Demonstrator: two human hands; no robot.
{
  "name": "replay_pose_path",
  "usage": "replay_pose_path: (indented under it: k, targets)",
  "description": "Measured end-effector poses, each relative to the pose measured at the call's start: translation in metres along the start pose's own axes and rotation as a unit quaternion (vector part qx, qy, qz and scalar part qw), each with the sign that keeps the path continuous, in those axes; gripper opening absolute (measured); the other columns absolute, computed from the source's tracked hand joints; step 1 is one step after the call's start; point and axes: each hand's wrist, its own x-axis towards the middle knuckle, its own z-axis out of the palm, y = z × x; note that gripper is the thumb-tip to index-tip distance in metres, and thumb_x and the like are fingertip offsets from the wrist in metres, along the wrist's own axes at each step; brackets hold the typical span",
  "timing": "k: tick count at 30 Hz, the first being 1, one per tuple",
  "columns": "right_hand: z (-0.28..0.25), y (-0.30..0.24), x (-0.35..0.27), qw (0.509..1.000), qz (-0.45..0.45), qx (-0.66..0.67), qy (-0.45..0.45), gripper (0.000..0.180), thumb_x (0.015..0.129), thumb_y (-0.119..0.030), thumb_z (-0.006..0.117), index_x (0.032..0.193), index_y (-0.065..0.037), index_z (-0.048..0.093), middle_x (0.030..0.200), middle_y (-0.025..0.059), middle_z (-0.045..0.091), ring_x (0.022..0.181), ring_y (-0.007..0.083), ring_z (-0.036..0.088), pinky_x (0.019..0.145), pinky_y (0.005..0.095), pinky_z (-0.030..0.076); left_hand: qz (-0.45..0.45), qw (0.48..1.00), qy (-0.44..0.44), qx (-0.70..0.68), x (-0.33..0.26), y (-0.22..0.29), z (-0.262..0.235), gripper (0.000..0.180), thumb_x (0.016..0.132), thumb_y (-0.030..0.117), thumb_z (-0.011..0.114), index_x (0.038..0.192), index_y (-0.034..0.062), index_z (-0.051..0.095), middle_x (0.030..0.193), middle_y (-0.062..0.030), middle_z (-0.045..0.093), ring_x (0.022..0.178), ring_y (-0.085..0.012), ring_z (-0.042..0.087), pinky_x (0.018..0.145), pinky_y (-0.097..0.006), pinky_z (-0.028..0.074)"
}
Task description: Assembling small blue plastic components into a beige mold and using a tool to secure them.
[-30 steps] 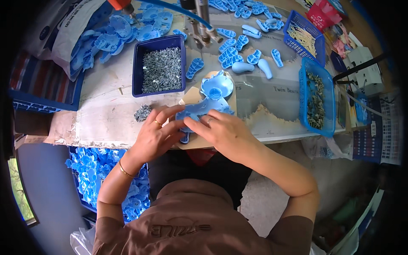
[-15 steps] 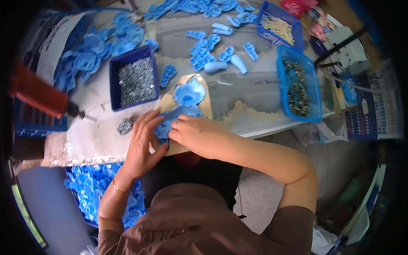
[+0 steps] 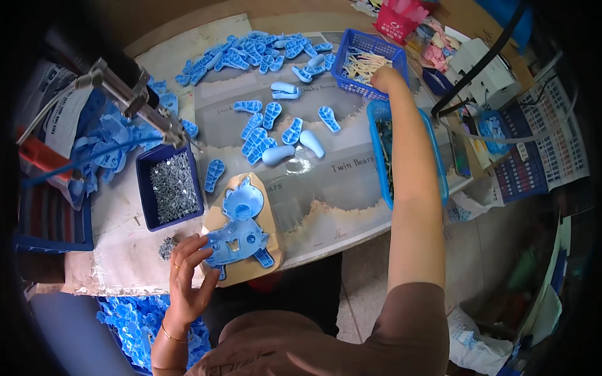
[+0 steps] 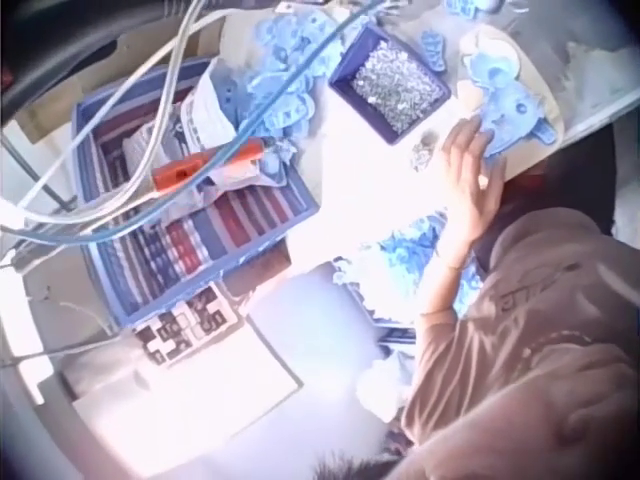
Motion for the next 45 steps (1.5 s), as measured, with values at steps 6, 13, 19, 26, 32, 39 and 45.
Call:
replay_pose_path:
  k: [6,13,19,26,32,39,45]
  targets:
    - [0.020,0.002,0.022,0.992,0.039,0.091,-0.075,0.041,0.074,-0.020,0.076,0.115,-0.016,0.069,0.108,0.0105,0.071,0.098,0.0265,0.067,0.080,0.0369,0.054,-0.010,1.000,-0.010,-0.014,0.011,0.000,0.008,0.040,0.073,-0.002,0.073,0.111,0.0046,0.061,0.124,-0.0145,0.060,0.118,-0.0371,0.054,0.099,-0.045,0.045]
    - [0.018,-0.012,0.026,0.994,0.001,0.110,0.021,0.023,0.071,-0.014,0.078,0.094,-0.011,0.074,0.090,0.0132,0.072,0.084,0.0279,0.070,0.079,0.0372,0.055,0.002,0.999,-0.027,-0.021,0.025,0.003,0.014,0.037,0.073,-0.003,0.072,0.108,0.0053,0.063,0.122,-0.0143,0.062,0.116,-0.0364,0.056,0.098,-0.045,0.046]
    - [0.011,-0.016,0.013,0.954,-0.014,0.280,0.104,0.026,0.080,-0.004,0.069,0.105,0.004,0.069,0.085,0.0144,0.071,0.069,0.0178,0.069,0.061,0.0286,0.055,0.014,0.999,-0.033,-0.027,0.032,0.004,0.016,0.036,0.074,-0.003,0.072,0.107,0.0051,0.064,0.121,-0.0136,0.063,0.116,-0.0363,0.057,0.098,-0.045,0.046]
    - [-0.007,-0.017,-0.012,0.889,-0.044,0.455,0.020,0.037,0.092,-0.004,0.057,0.129,-0.002,0.058,0.103,0.0122,0.068,0.082,0.0163,0.067,0.073,0.0271,0.055,0.023,0.999,-0.026,-0.040,0.030,0.005,0.018,0.033,0.075,-0.003,0.072,0.106,0.0048,0.064,0.119,-0.0139,0.064,0.115,-0.0364,0.057,0.098,-0.044,0.046]
    - [-0.048,-0.074,-0.099,0.809,-0.124,0.573,-0.048,0.029,0.097,-0.013,0.055,0.125,-0.003,0.058,0.105,0.0106,0.069,0.094,0.0160,0.067,0.082,0.0280,0.054,0.045,0.996,-0.046,-0.064,0.038,0.009,0.017,0.031,0.077,-0.002,0.071,0.107,0.0032,0.065,0.120,-0.0140,0.064,0.113,-0.0339,0.059,0.095,-0.041,0.047]
    - [-0.032,-0.170,-0.241,0.607,-0.364,0.668,-0.231,0.014,0.092,-0.004,0.062,0.106,-0.006,0.064,0.113,0.0117,0.067,0.113,0.0226,0.061,0.101,0.0368,0.045,-0.028,0.982,0.020,-0.185,0.059,0.031,0.040,0.039,0.091,0.005,0.060,0.129,0.0000,0.054,0.125,-0.0167,0.062,0.120,-0.0320,0.057,0.102,-0.042,0.042]
    - [-0.014,-0.184,-0.309,0.714,-0.360,0.594,-0.089,0.008,0.087,-0.001,0.068,0.094,-0.003,0.070,0.120,0.0115,0.063,0.110,0.0196,0.060,0.098,0.0350,0.046,-0.100,0.926,-0.125,-0.341,0.059,0.034,0.056,0.028,0.104,0.016,0.049,0.126,-0.0009,0.055,0.098,-0.0050,0.065,0.090,-0.0121,0.060,0.083,-0.024,0.047]
